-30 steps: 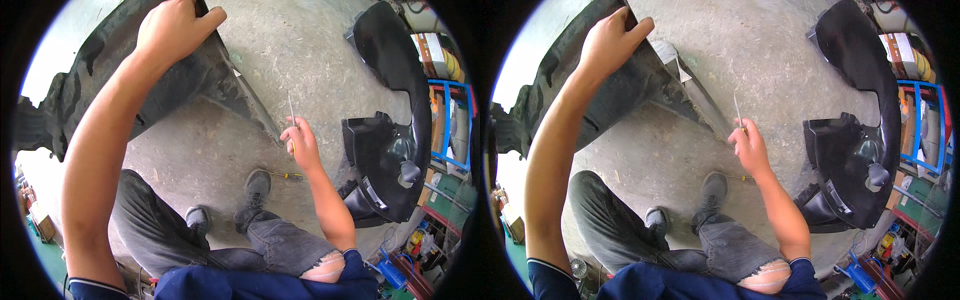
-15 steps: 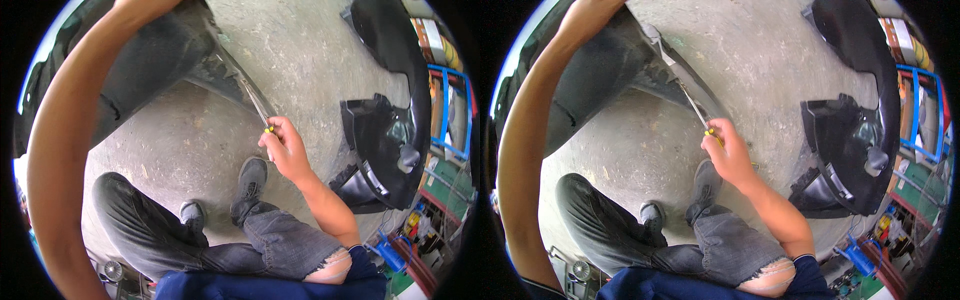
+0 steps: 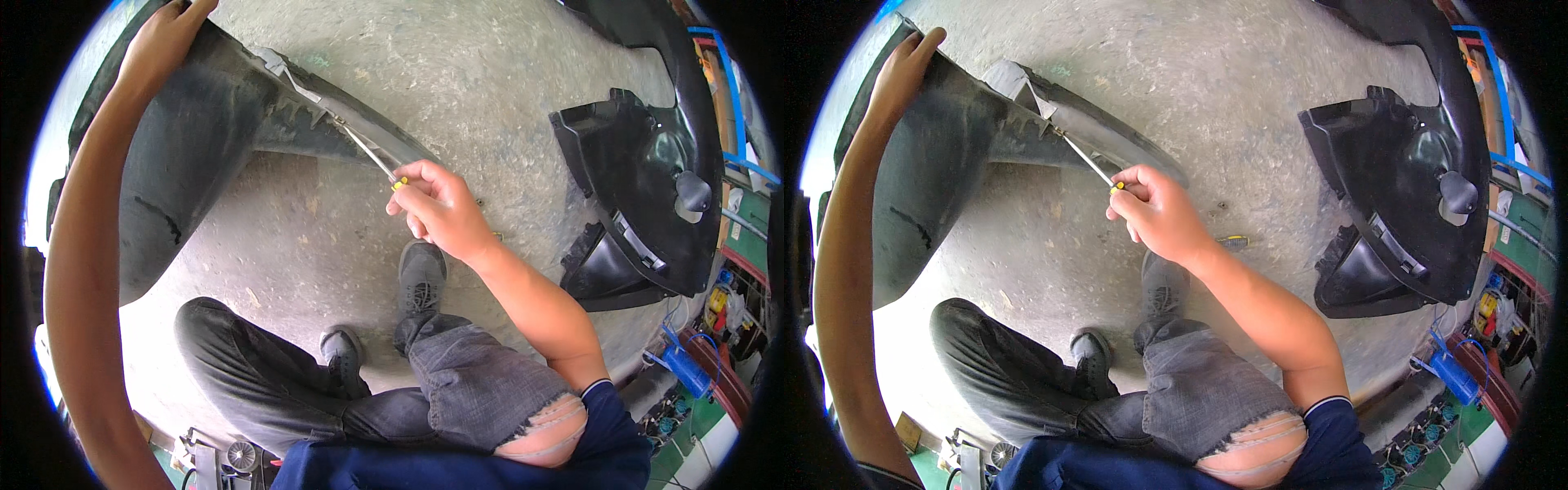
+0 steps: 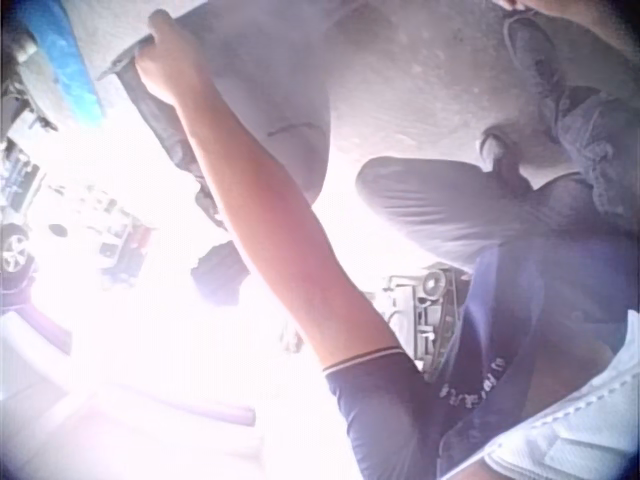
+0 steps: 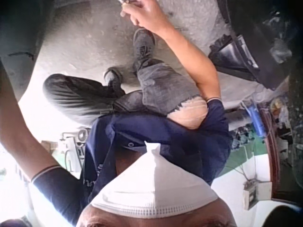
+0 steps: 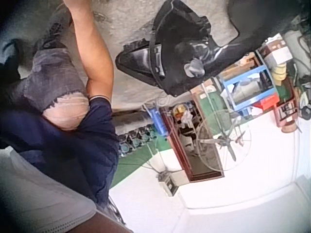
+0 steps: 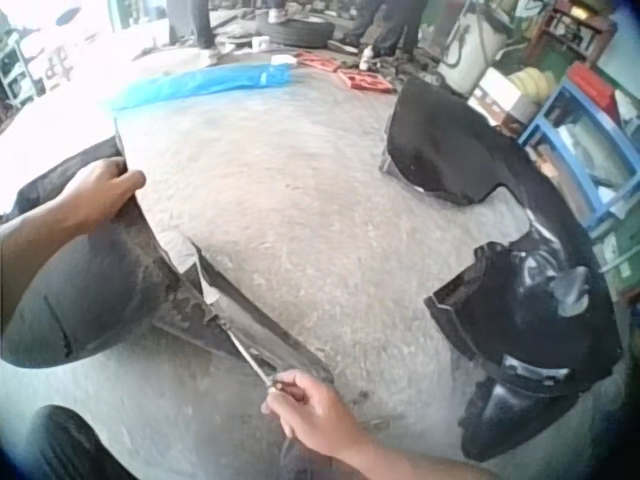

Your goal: The person uses a screwdriver to pry and separate sections of a large black plastic car part, likely a wheel arch liner. They work on the edges and seams, flipping the part over to access different areas.

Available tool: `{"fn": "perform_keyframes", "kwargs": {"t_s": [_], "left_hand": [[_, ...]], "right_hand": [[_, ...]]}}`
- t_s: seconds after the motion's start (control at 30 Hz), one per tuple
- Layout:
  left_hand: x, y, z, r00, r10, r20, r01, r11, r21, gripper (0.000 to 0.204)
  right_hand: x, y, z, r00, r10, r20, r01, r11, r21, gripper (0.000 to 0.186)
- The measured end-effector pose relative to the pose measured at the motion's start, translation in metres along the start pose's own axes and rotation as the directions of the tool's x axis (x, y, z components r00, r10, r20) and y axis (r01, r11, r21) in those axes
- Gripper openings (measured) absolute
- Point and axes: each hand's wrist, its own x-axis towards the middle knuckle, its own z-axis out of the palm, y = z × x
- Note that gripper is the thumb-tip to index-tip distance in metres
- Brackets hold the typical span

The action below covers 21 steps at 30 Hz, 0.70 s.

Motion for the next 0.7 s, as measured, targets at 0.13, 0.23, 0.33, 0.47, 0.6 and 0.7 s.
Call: {"fn": "perform_keyframes", "kwargs": {"t_s": [0.13, 0.23, 0.33, 0.47, 0.6, 0.7], "left_hand": [[-0.001, -0.007, 0.003, 0.999, 0.014, -0.052, -0.013, 0.999, 0.032, 0.067], [-0.001, -0.002, 0.011, 0.990, 0.075, -0.119, -0.070, 0.996, 0.051, 0.067], [-0.002, 0.001, 0.011, 0.992, 0.059, -0.108, -0.054, 0.998, 0.044, 0.069], [-0.004, 0.009, 0.011, 0.998, 0.012, -0.065, -0.011, 1.000, 0.027, 0.073], [0.002, 0.002, 0.010, 0.999, -0.001, -0.042, 0.002, 0.999, 0.044, 0.072], [0.000, 0.001, 0.017, 0.999, -0.009, -0.040, 0.010, 1.000, 0.029, 0.071]], "right_hand": [[0.008, -0.007, -0.006, 0.998, -0.064, 0.029, 0.067, 0.988, -0.138, 0.028], [0.013, -0.010, -0.012, 0.996, -0.092, 0.020, 0.094, 0.967, -0.237, 0.026], [0.015, -0.020, -0.017, 0.999, -0.029, 0.029, 0.034, 0.983, -0.180, 0.024], [0.023, -0.027, -0.026, 0.989, -0.138, 0.045, 0.145, 0.921, -0.362, 0.022], [0.029, -0.037, -0.028, 0.980, -0.189, 0.063, 0.196, 0.854, -0.482, 0.022], [0.033, -0.027, -0.032, 0.931, -0.354, 0.086, 0.324, 0.697, -0.639, 0.020]]}}
